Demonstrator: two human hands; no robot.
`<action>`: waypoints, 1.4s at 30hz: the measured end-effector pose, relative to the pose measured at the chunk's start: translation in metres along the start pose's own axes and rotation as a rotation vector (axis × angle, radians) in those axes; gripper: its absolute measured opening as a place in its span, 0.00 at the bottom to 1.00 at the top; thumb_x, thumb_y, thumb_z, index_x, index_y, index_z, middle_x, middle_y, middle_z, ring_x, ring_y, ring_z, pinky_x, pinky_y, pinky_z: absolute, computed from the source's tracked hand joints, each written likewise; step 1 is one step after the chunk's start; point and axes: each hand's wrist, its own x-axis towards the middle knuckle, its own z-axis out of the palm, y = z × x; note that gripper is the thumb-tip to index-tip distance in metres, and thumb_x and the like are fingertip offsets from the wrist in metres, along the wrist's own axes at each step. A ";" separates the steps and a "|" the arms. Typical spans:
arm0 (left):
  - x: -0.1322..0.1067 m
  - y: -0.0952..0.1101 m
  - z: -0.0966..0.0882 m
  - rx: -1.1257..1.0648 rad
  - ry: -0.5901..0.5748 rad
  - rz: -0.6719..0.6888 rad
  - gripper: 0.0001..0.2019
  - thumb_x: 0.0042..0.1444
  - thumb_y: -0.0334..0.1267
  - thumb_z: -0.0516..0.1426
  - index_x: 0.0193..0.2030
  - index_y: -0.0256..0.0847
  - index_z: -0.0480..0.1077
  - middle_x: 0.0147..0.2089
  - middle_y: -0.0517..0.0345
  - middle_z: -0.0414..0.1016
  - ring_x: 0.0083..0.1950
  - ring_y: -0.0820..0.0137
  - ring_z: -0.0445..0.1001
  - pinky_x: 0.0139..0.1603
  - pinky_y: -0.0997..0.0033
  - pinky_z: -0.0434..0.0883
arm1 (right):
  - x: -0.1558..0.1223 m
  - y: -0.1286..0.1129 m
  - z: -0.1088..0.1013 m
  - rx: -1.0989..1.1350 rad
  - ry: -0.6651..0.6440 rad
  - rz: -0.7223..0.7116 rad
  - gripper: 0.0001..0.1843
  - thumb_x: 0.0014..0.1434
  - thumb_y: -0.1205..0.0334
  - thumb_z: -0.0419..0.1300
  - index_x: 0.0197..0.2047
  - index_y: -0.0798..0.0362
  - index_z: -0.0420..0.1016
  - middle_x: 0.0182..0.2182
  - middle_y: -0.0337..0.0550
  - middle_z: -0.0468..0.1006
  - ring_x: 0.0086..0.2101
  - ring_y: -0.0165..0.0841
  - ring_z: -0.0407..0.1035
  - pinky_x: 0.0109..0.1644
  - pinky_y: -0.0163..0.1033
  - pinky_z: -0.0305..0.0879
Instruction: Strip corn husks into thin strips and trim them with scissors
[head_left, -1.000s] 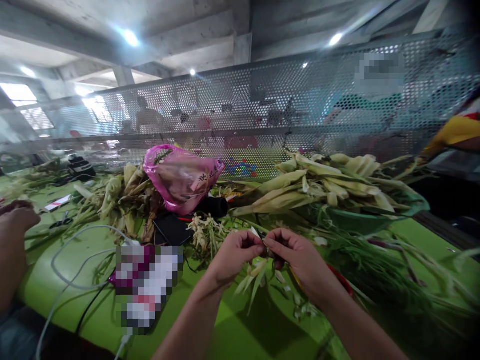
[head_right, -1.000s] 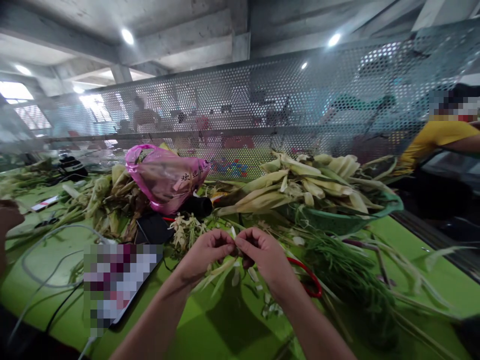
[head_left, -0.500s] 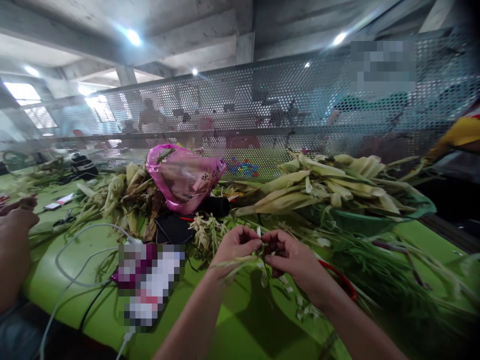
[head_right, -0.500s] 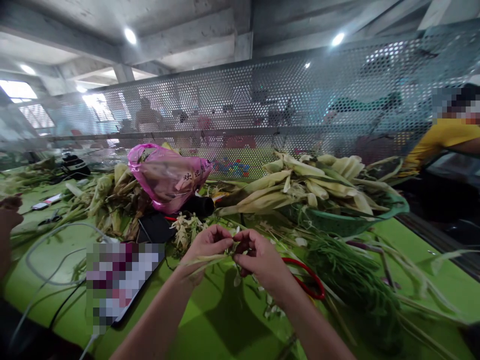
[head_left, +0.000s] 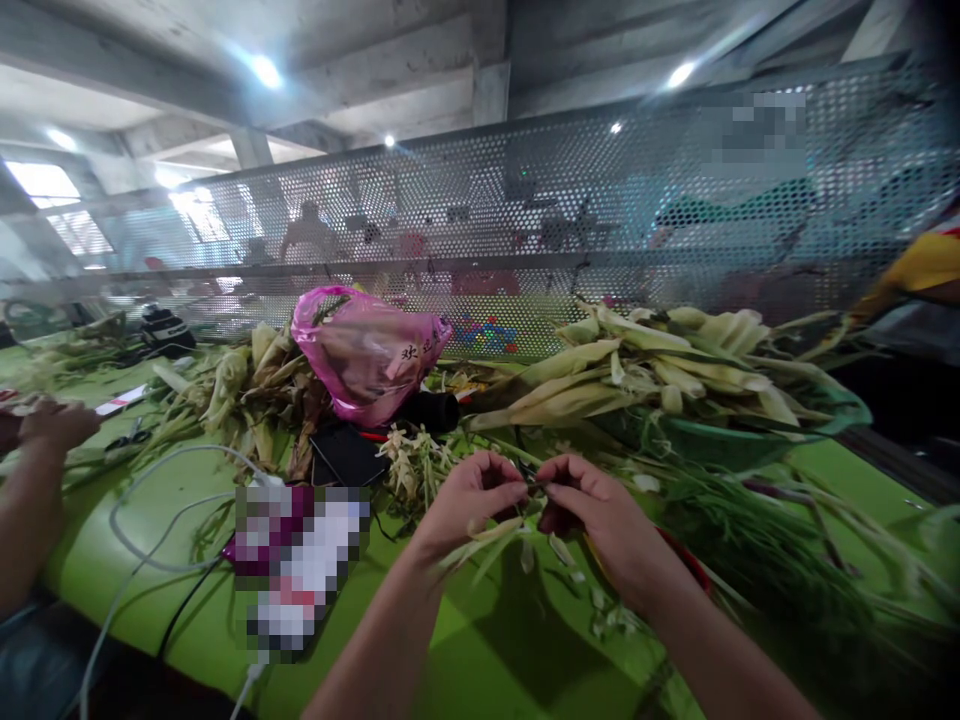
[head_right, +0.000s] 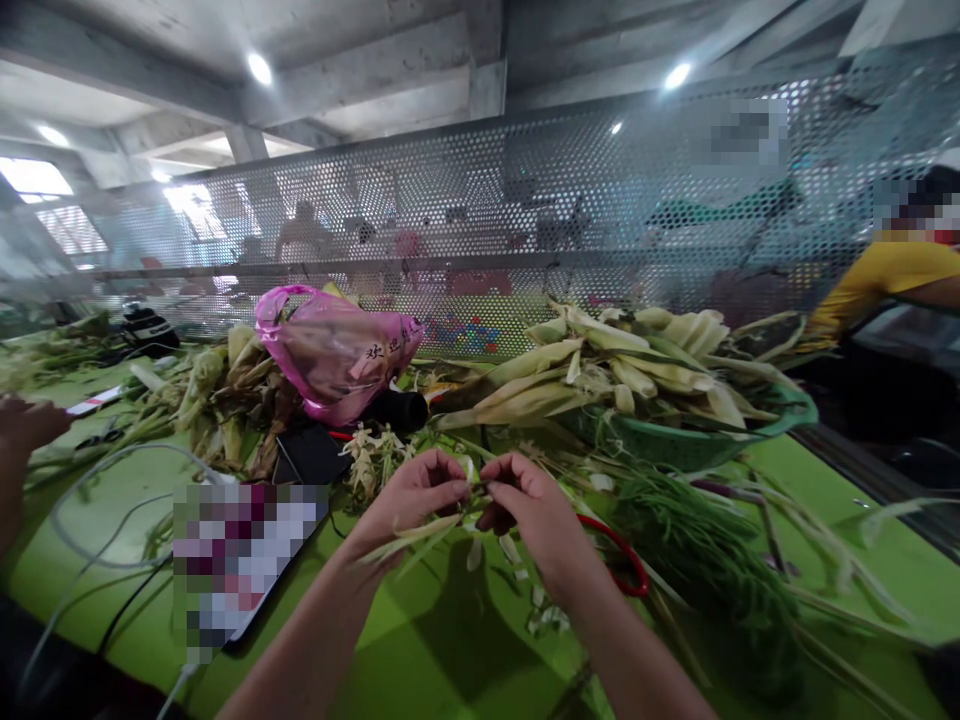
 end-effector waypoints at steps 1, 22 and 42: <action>-0.001 0.001 0.000 -0.003 -0.007 -0.002 0.21 0.37 0.46 0.71 0.31 0.36 0.68 0.27 0.62 0.70 0.26 0.78 0.65 0.30 0.75 0.61 | 0.001 0.000 0.000 0.023 -0.013 -0.010 0.07 0.50 0.59 0.61 0.34 0.50 0.70 0.23 0.34 0.74 0.24 0.30 0.68 0.30 0.35 0.61; -0.001 0.003 0.000 0.124 -0.006 0.049 0.12 0.40 0.27 0.62 0.34 0.36 0.67 0.30 0.62 0.69 0.30 0.77 0.66 0.33 0.75 0.62 | 0.003 -0.005 -0.009 -0.234 -0.043 -0.201 0.11 0.49 0.53 0.67 0.31 0.53 0.77 0.25 0.38 0.73 0.27 0.31 0.64 0.33 0.36 0.61; -0.001 -0.003 -0.002 0.227 -0.063 -0.010 0.13 0.42 0.42 0.66 0.29 0.34 0.71 0.26 0.62 0.69 0.26 0.79 0.63 0.29 0.76 0.61 | 0.001 -0.006 0.000 -0.278 0.040 -0.300 0.08 0.49 0.55 0.66 0.29 0.51 0.76 0.24 0.38 0.76 0.28 0.33 0.68 0.36 0.38 0.66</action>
